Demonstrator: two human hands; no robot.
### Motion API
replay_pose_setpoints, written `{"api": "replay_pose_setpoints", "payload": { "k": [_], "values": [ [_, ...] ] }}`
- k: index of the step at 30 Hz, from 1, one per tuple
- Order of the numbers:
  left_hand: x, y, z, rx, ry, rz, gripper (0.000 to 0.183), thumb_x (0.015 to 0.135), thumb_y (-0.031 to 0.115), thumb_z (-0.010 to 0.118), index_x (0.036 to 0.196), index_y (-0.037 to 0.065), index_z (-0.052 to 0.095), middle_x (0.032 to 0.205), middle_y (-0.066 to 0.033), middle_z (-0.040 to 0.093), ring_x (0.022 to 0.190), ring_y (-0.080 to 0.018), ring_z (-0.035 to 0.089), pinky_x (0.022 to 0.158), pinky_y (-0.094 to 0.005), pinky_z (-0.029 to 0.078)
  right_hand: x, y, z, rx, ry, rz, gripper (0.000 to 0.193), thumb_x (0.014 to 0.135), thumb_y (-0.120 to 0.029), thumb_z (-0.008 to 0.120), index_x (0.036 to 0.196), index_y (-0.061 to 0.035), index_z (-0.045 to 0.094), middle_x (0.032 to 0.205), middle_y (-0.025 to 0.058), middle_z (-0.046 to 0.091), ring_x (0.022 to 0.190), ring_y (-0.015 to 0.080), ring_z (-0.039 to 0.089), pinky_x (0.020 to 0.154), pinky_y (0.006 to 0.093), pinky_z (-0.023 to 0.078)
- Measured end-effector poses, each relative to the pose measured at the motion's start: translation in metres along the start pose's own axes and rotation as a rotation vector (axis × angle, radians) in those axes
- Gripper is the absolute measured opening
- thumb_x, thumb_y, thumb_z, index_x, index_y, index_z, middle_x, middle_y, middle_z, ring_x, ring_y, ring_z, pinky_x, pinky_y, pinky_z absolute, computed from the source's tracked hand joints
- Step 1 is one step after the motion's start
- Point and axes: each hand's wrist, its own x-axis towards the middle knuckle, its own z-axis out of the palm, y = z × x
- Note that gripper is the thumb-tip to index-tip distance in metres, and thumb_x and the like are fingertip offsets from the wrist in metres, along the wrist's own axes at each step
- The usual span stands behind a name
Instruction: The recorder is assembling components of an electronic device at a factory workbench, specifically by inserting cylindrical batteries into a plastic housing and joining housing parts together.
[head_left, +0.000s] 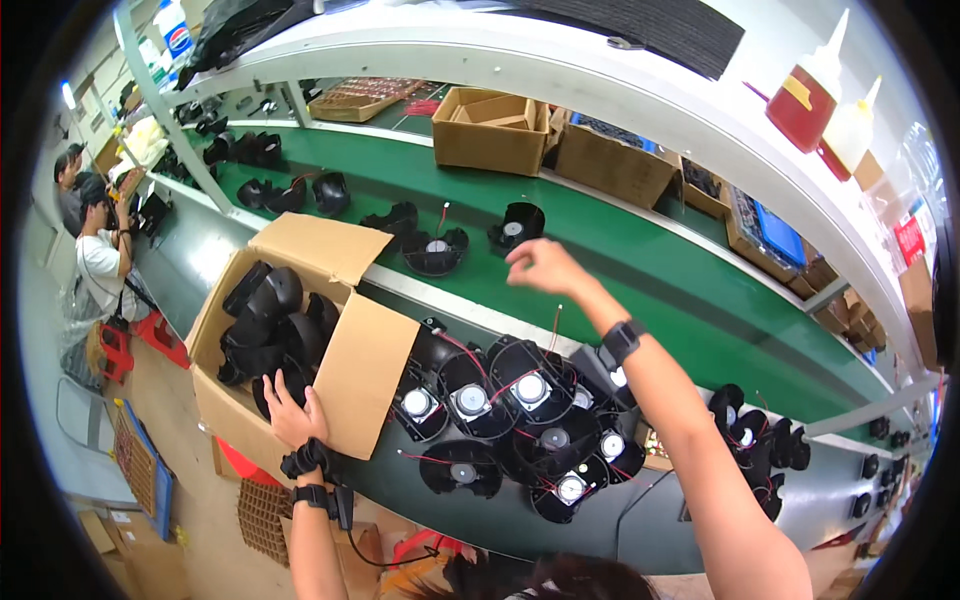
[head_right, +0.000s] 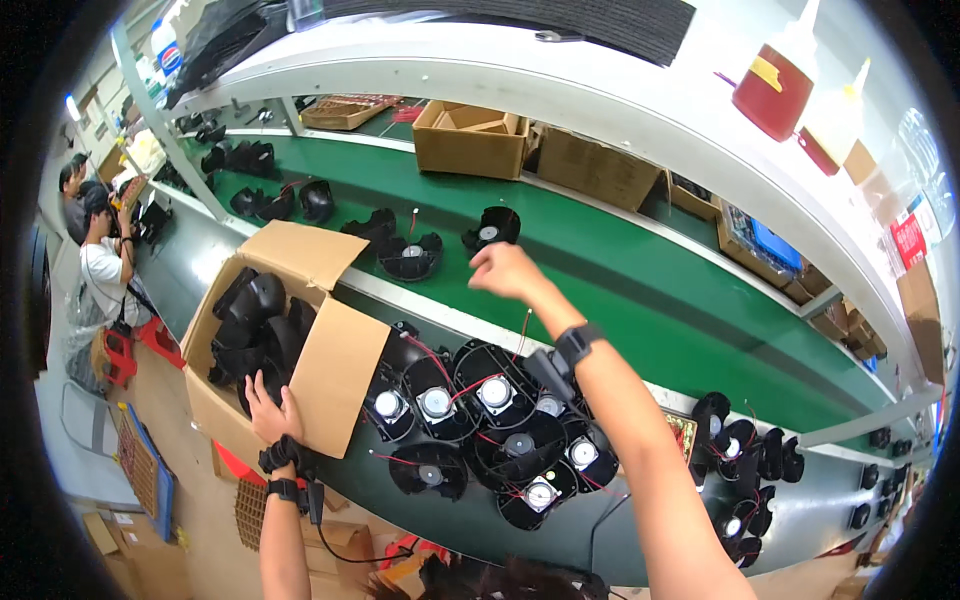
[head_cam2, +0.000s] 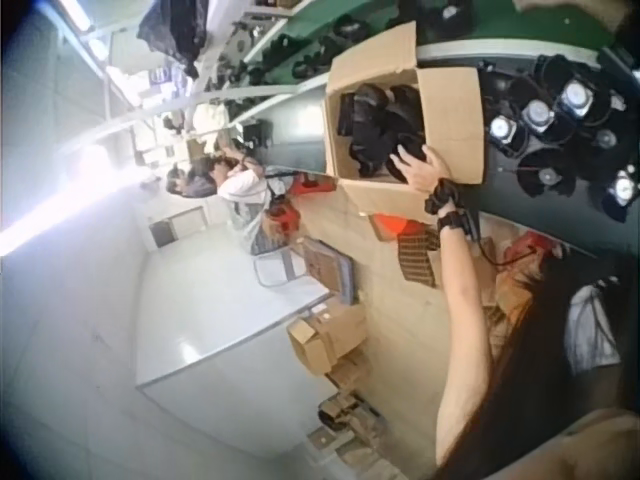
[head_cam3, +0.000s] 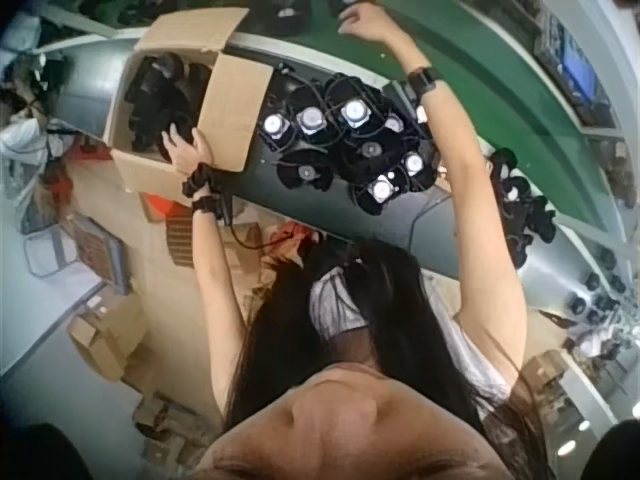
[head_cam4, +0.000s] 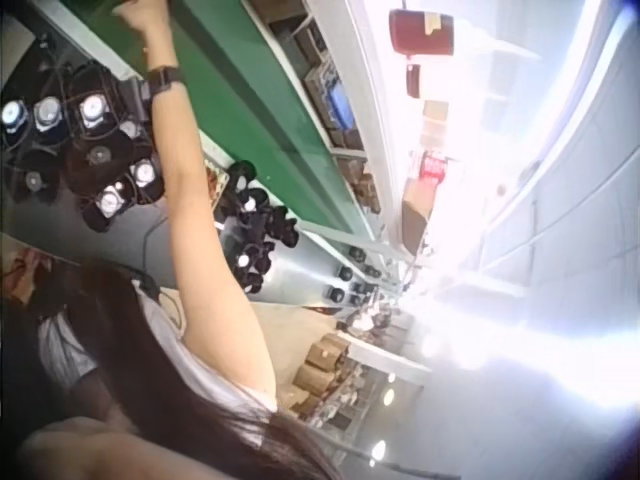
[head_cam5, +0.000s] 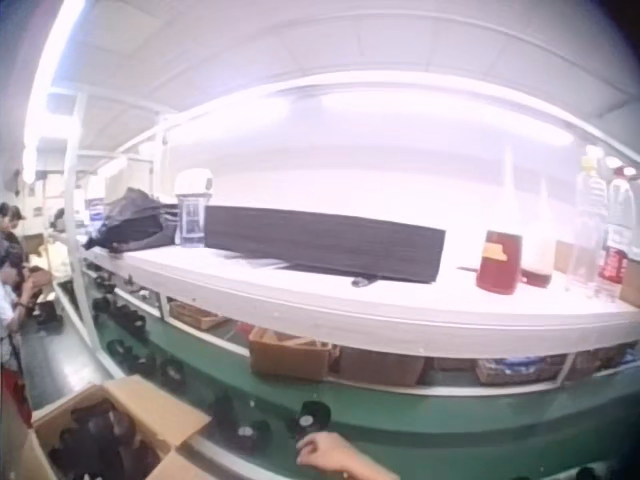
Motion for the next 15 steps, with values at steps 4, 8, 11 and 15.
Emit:
{"api": "replay_pose_setpoints", "payload": {
  "k": [4, 8, 11, 15],
  "values": [
    [0.001, 0.007, -0.002, -0.033, -0.023, -0.001, 0.055, 0.085, 0.025, 0.058, 0.135, 0.006, 0.044, 0.141, -0.0227, 0.039, 0.122, -0.0421, 0.046, 0.097, -0.0462, 0.042, 0.034, 0.079, -0.004, 0.676, 0.351, 0.54, 0.031, 0.081, -0.024, 0.067, 0.092, 0.0039, 0.064, 0.077, 0.0129, 0.066, 0.07, 0.0195, 0.068, 0.054, 0.0305, 0.053],
    [0.004, 0.013, -0.003, -0.05, -0.053, -0.003, 0.054, 0.085, 0.022, 0.058, 0.134, 0.005, 0.045, 0.141, -0.0237, 0.039, 0.123, -0.0431, 0.045, 0.098, -0.0464, 0.042, 0.056, 0.127, 0.013, 0.49, 0.426, 0.68, 0.05, 0.081, -0.035, 0.066, 0.103, 0.009, 0.058, 0.088, 0.0167, 0.065, 0.065, 0.0269, 0.065, 0.056, 0.0358, 0.054],
    [0.004, 0.012, -0.008, -0.027, -0.065, -0.004, 0.056, 0.083, 0.022, 0.058, 0.135, 0.004, 0.045, 0.142, -0.0238, 0.038, 0.12, -0.0437, 0.047, 0.098, -0.0463, 0.042, 0.079, 0.126, 0.03, 0.592, 0.431, 0.697, 0.07, 0.079, -0.041, 0.067, 0.124, 0.0085, 0.045, 0.117, 0.0228, 0.056, 0.094, 0.0336, 0.062, 0.071, 0.0413, 0.055],
    [0.006, 0.014, -0.018, 0.025, -0.085, 0.005, 0.055, 0.086, 0.026, 0.054, 0.134, 0.002, 0.044, 0.142, -0.0245, 0.037, 0.117, -0.0452, 0.049, 0.093, -0.047, 0.045, 0.114, 0.123, 0.041, 0.594, 0.388, 0.729, 0.079, 0.077, -0.034, 0.071, 0.133, 0.0065, 0.033, 0.131, 0.025, 0.047, 0.115, 0.0381, 0.054, 0.081, 0.0487, 0.054]
  ]
}}
